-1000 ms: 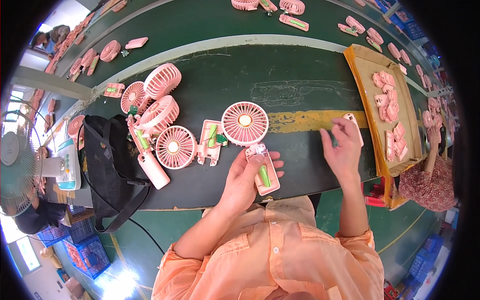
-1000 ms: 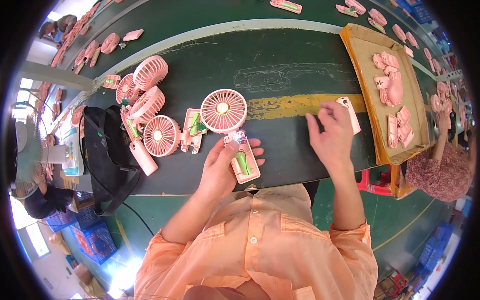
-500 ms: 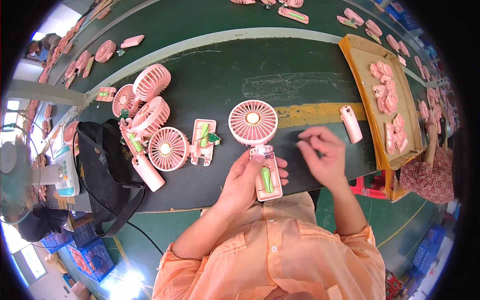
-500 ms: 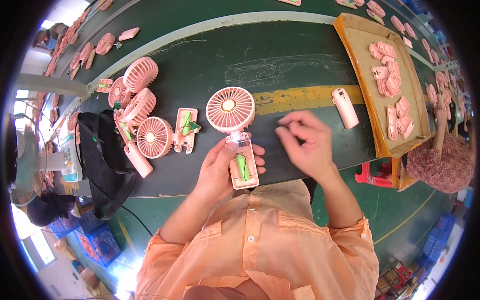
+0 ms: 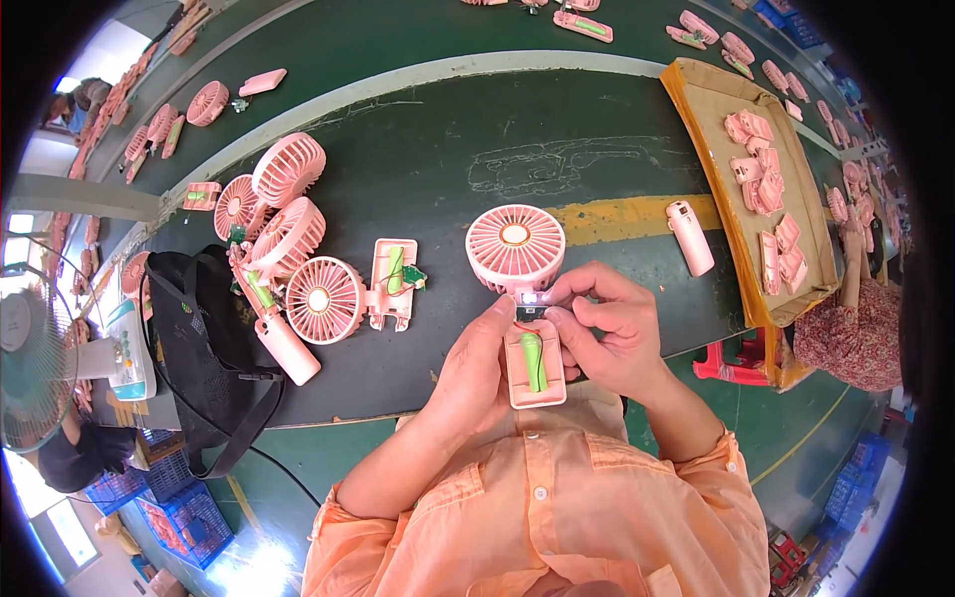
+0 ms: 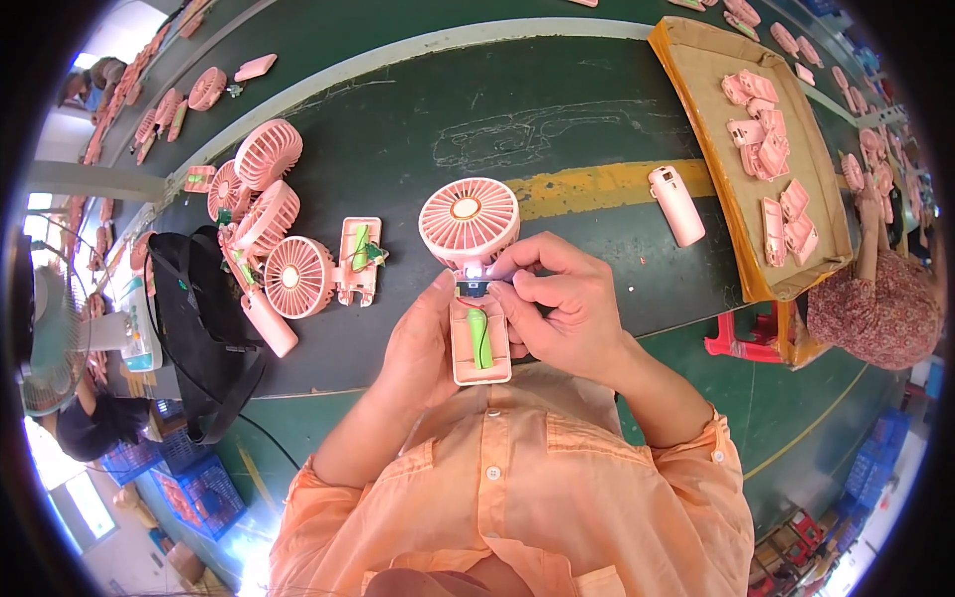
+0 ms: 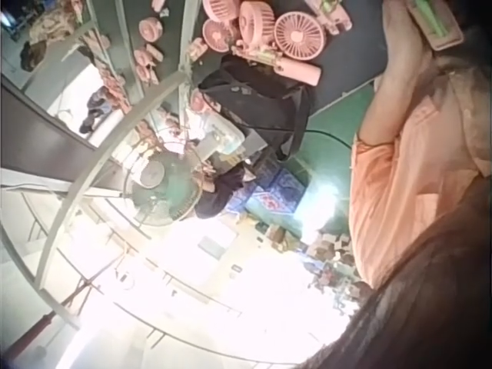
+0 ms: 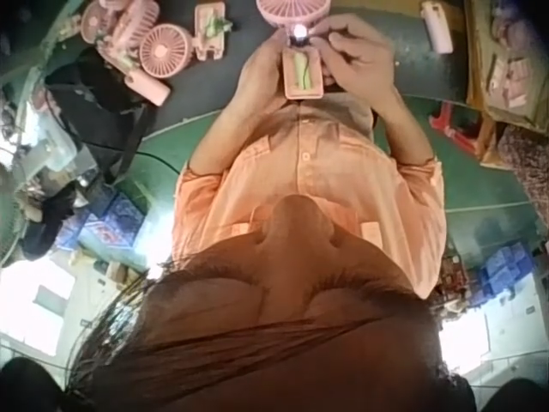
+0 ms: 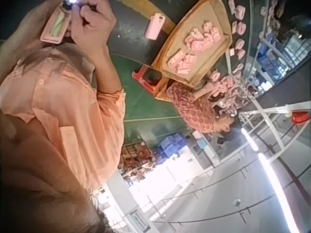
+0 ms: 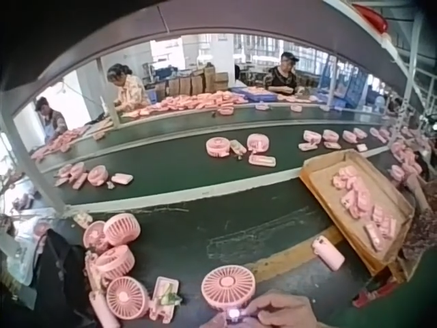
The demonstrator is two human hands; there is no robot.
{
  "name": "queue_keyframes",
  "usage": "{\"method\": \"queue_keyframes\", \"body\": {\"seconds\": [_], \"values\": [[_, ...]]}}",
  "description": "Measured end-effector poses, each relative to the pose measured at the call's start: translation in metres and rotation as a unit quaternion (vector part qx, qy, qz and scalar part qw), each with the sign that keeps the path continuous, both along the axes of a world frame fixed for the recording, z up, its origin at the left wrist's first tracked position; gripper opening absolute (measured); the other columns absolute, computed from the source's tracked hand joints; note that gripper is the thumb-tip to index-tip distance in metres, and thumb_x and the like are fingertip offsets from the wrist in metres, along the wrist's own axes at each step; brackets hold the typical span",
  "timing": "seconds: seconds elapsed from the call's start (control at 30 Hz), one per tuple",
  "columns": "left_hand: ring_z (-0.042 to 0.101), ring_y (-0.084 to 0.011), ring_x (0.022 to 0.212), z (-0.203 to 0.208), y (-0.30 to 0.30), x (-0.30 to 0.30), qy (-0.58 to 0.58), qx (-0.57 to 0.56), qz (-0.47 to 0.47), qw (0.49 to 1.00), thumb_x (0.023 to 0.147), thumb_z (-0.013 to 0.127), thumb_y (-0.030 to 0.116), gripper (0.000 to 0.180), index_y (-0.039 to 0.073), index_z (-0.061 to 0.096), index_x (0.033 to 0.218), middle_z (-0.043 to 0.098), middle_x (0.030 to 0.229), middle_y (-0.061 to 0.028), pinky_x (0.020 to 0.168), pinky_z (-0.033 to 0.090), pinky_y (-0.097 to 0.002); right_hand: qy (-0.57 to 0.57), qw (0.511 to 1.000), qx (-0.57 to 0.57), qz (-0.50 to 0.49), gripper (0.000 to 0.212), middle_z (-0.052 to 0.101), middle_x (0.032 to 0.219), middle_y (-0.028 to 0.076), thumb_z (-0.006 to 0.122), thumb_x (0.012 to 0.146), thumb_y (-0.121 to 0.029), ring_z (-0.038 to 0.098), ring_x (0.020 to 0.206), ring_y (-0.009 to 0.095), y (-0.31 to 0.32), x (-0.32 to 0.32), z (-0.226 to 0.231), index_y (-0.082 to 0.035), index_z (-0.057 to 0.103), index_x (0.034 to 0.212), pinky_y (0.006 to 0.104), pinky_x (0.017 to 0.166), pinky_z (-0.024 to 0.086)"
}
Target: The person assembles handheld electric fans by placing circuit boards and wiring into the handle casings, attaching the handle covers, and pressing the power button to test each fan.
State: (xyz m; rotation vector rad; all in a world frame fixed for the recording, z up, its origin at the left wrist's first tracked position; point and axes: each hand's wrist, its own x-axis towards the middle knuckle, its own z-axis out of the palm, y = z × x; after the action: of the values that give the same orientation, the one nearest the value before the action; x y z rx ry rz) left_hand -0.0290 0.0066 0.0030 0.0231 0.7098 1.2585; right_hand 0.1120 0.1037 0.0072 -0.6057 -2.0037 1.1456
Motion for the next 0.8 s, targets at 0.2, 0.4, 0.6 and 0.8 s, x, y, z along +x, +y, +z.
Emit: {"method": "queue_keyframes", "body": {"seconds": [0.2,0.4,0.6,0.8], "values": [[0.068,-0.0229,0.087,0.001,-0.001,0.0,0.027,0.018,-0.008,0.999,0.103,0.041,0.035,0.04,-0.001,0.053,0.114,0.063,0.098,-0.0134,0.078,0.059,-0.0359,-0.019,1.0,-0.013,-0.005,0.012,0.065,0.089,0.009,0.069,0.078,0.007,0.061,0.067,0.014,-0.001,0.002,0.0,0.004,0.062,0.069,0.0252,0.056,0.048],[0.067,-0.0155,0.079,-0.007,-0.001,0.004,0.142,0.058,-0.022,0.988,0.105,0.041,0.028,0.03,0.0,0.051,0.11,0.063,0.094,-0.0081,0.07,0.059,-0.029,-0.021,0.997,0.067,0.011,0.013,0.065,0.085,0.007,0.069,0.074,0.009,0.06,0.071,0.017,0.001,0.001,-0.003,0.002,0.061,0.066,0.0267,0.054,0.048],[0.066,-0.013,0.079,-0.012,-0.006,0.007,0.223,0.095,-0.036,0.969,0.105,0.039,0.025,0.027,0.001,0.051,0.11,0.062,0.094,-0.0061,0.068,0.057,-0.0268,-0.02,0.997,0.073,0.017,0.015,0.063,0.082,0.006,0.068,0.069,0.011,0.06,0.071,0.018,-0.001,0.002,-0.007,0.002,0.058,0.063,0.0277,0.053,0.047],[0.063,-0.0085,0.08,-0.02,-0.008,0.009,0.26,0.099,-0.024,0.96,0.105,0.041,0.027,0.029,0.002,0.052,0.113,0.062,0.095,-0.0037,0.068,0.054,-0.0241,-0.012,0.997,0.073,0.012,0.016,0.062,0.081,0.006,0.066,0.069,0.012,0.06,0.072,0.019,-0.002,0.003,-0.011,0.002,0.056,0.062,0.0274,0.054,0.047]]}}
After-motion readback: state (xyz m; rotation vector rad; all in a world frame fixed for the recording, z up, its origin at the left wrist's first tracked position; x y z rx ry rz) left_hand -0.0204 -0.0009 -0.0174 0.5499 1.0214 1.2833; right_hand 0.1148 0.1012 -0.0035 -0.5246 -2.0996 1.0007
